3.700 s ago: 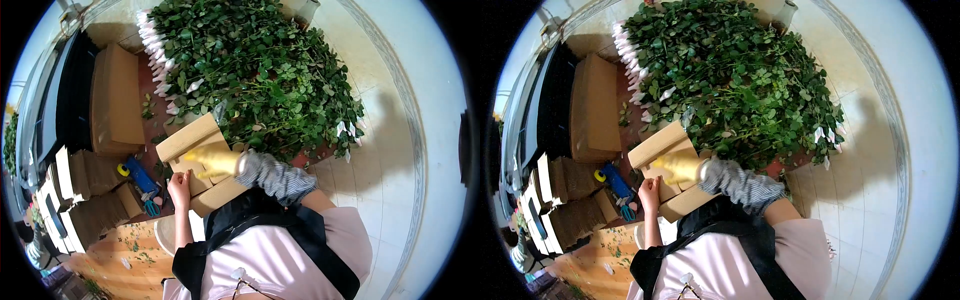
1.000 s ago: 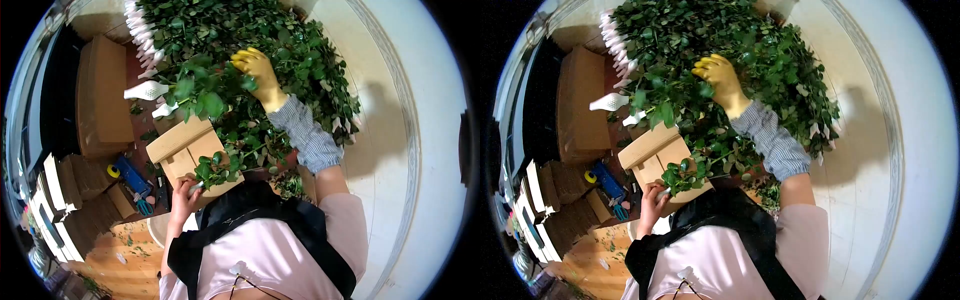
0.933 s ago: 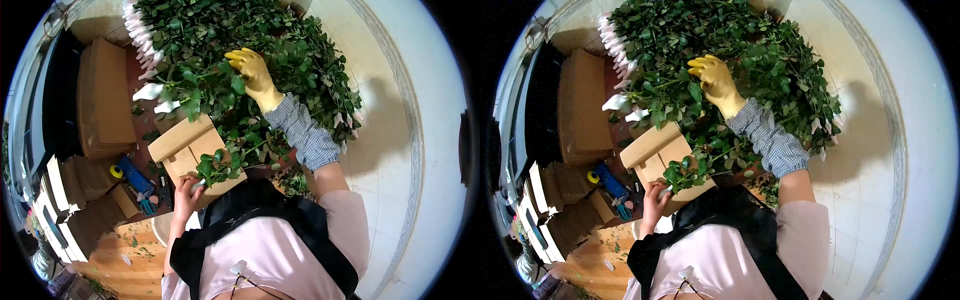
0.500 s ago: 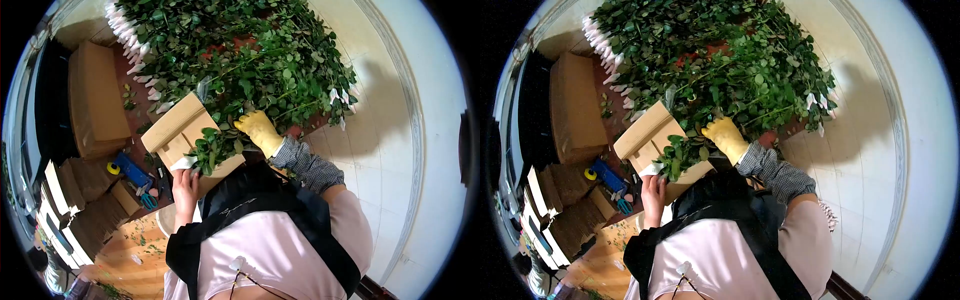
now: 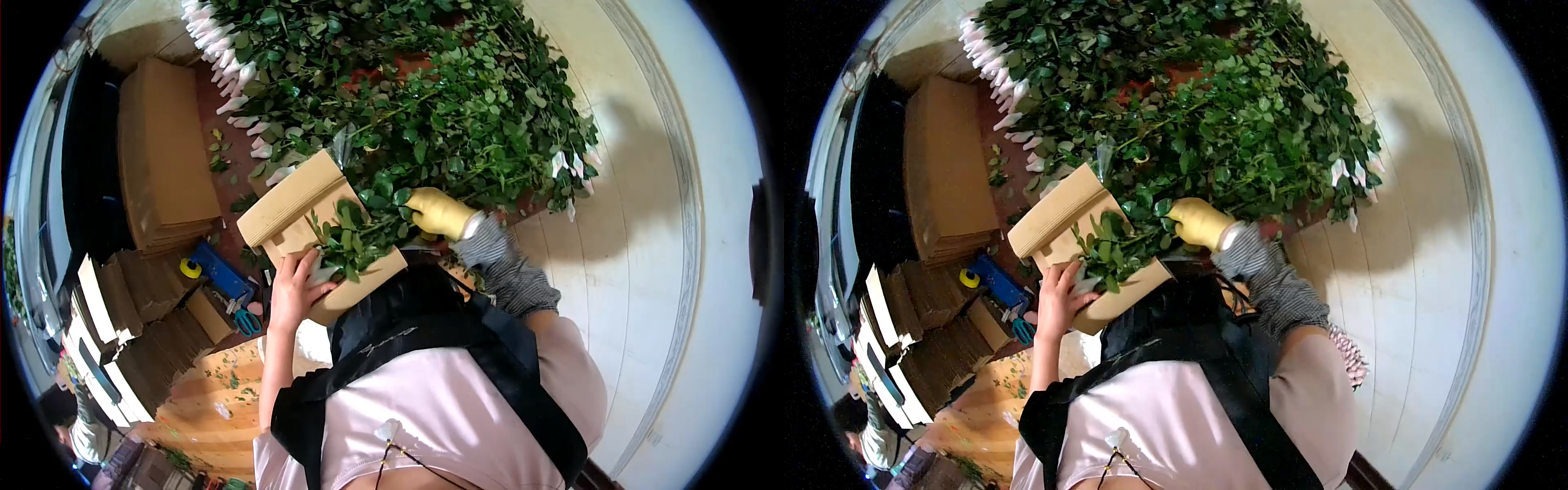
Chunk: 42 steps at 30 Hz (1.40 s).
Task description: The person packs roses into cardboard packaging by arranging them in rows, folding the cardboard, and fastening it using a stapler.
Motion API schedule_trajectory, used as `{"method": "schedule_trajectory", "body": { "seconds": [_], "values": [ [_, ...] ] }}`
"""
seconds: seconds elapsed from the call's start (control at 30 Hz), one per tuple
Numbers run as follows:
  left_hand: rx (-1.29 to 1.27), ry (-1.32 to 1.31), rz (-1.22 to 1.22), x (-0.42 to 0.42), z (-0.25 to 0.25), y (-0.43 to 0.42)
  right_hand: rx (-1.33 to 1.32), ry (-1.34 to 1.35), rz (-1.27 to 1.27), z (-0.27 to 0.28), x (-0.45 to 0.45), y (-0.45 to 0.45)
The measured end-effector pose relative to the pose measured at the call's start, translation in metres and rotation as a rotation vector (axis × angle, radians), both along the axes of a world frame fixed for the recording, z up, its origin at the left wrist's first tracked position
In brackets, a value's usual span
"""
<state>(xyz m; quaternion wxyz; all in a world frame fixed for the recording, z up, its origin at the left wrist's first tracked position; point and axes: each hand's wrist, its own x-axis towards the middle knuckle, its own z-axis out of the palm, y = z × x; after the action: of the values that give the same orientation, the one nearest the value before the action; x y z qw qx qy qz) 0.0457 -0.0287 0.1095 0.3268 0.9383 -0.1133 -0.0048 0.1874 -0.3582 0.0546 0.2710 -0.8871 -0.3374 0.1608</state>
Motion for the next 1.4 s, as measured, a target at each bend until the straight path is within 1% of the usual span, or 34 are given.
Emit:
{"method": "schedule_trajectory", "body": {
  "seconds": [0.03,0.1,0.17,0.2,0.23,0.3,0.33,0.37,0.43,0.47,0.5,0.53,0.57,0.6,0.63,0.67,0.7,0.77,0.83,0.87,0.9,0.93,0.97,1.03,1.1,1.13,1.17,1.2,1.23,1.27,1.3,1.33,1.37,1.4],
  "values": [
    [-0.038,0.069,0.046,-0.001,0.001,-0.002,0.055,0.339,0.156,0.026,0.02,-0.006],
    [-0.068,0.047,0.051,-0.008,-0.004,-0.003,0.089,0.701,0.181,0.074,0.058,-0.009],
    [-0.056,0.01,0.085,-0.014,-0.006,-0.008,0.193,0.823,-0.012,0.094,0.091,0.007],
    [-0.051,0.034,0.108,-0.015,-0.004,-0.01,0.232,0.525,-0.077,0.078,0.106,0.02],
    [-0.052,0.074,0.144,-0.017,-0.004,-0.013,0.159,0.159,-0.106,0.046,0.127,0.031],
    [-0.018,0.027,0.219,-0.02,-0.005,-0.02,-0.144,-0.281,-0.145,0.03,0.144,0.066],
    [-0.035,0.057,0.282,-0.021,-0.004,-0.022,-0.325,-0.559,-0.104,0.003,0.15,0.078],
    [-0.037,0.075,0.308,-0.021,-0.003,-0.022,-0.487,-0.602,-0.08,-0.025,0.158,0.087],
    [-0.106,0.19,0.363,-0.019,0.002,-0.021,-0.422,-0.693,0.019,-0.081,0.171,0.076],
    [-0.107,0.193,0.398,-0.018,-0.001,-0.019,-0.334,-0.645,-0.049,-0.084,0.183,0.083],
    [-0.134,0.161,0.371,-0.018,-0.007,-0.018,-0.173,-0.681,-0.112,-0.058,0.187,0.085],
    [-0.161,0.136,0.339,-0.019,-0.01,-0.017,-0.006,-0.739,-0.214,-0.046,0.191,0.086],
    [-0.179,0.137,0.355,-0.017,-0.005,-0.017,-0.018,-0.743,-0.233,-0.001,0.185,0.085],
    [-0.2,0.134,0.358,-0.019,-0.007,-0.016,0.162,-0.87,-0.207,0.028,0.181,0.08],
    [-0.221,0.126,0.357,-0.019,-0.01,-0.014,0.02,-0.855,-0.169,0.049,0.183,0.072],
    [-0.239,0.13,0.357,-0.019,-0.009,-0.014,0.087,-0.881,-0.062,0.074,0.178,0.066],
    [-0.238,0.137,0.35,-0.022,-0.016,-0.012,0.1,-0.819,0.016,0.087,0.173,0.057],
    [-0.255,0.105,0.341,-0.022,-0.017,-0.012,0.028,-0.68,0.214,0.122,0.145,0.041],
    [-0.157,0.035,0.266,-0.023,-0.014,-0.01,0.07,-0.29,0.366,0.111,0.119,0.032],
    [-0.142,0.053,0.266,-0.024,-0.016,-0.01,0.028,-0.24,0.381,0.108,0.096,0.034],
    [-0.127,0.071,0.26,-0.026,-0.017,-0.009,-0.245,-0.022,0.344,0.102,0.077,0.037],
    [-0.078,0.018,0.224,-0.027,-0.015,-0.006,-0.368,0.022,0.332,0.079,0.062,0.041],
    [-0.09,-0.003,0.22,-0.023,-0.012,-0.007,-0.49,0.064,0.303,0.06,0.046,0.043],
    [0.088,0.043,0.206,-0.021,-0.008,-0.009,-0.531,0.18,0.256,0.063,0.039,0.045],
    [0.267,0.008,0.236,-0.012,0.008,-0.017,-0.6,0.13,0.27,0.099,0.03,0.053],
    [0.311,-0.082,0.195,-0.006,0.012,-0.015,-0.617,0.163,0.231,0.095,0.029,0.054],
    [0.275,-0.165,0.178,0.0,0.015,-0.011,-0.632,0.194,0.194,0.085,0.03,0.052],
    [0.163,-0.066,0.185,0.0,0.007,-0.006,-0.478,0.253,0.224,0.062,0.034,0.038],
    [0.053,0.034,0.192,0.0,-0.002,-0.002,-0.409,0.343,0.268,0.023,0.046,0.024],
    [-0.019,0.015,0.181,0.001,-0.004,0.0,-0.324,0.559,0.217,0.024,0.059,0.02],
    [-0.022,0.005,0.17,0.0,-0.007,-0.003,-0.231,0.772,0.166,0.027,0.071,0.016],
    [-0.022,0.015,0.201,-0.001,-0.01,-0.007,-0.026,1.012,0.192,0.008,0.082,0.004],
    [-0.02,0.027,0.235,-0.001,-0.011,-0.01,-0.074,0.908,0.354,0.006,0.1,0.003],
    [-0.014,0.022,0.239,-0.002,-0.008,-0.012,-0.105,0.946,0.369,0.03,0.109,0.01]
  ]
}}
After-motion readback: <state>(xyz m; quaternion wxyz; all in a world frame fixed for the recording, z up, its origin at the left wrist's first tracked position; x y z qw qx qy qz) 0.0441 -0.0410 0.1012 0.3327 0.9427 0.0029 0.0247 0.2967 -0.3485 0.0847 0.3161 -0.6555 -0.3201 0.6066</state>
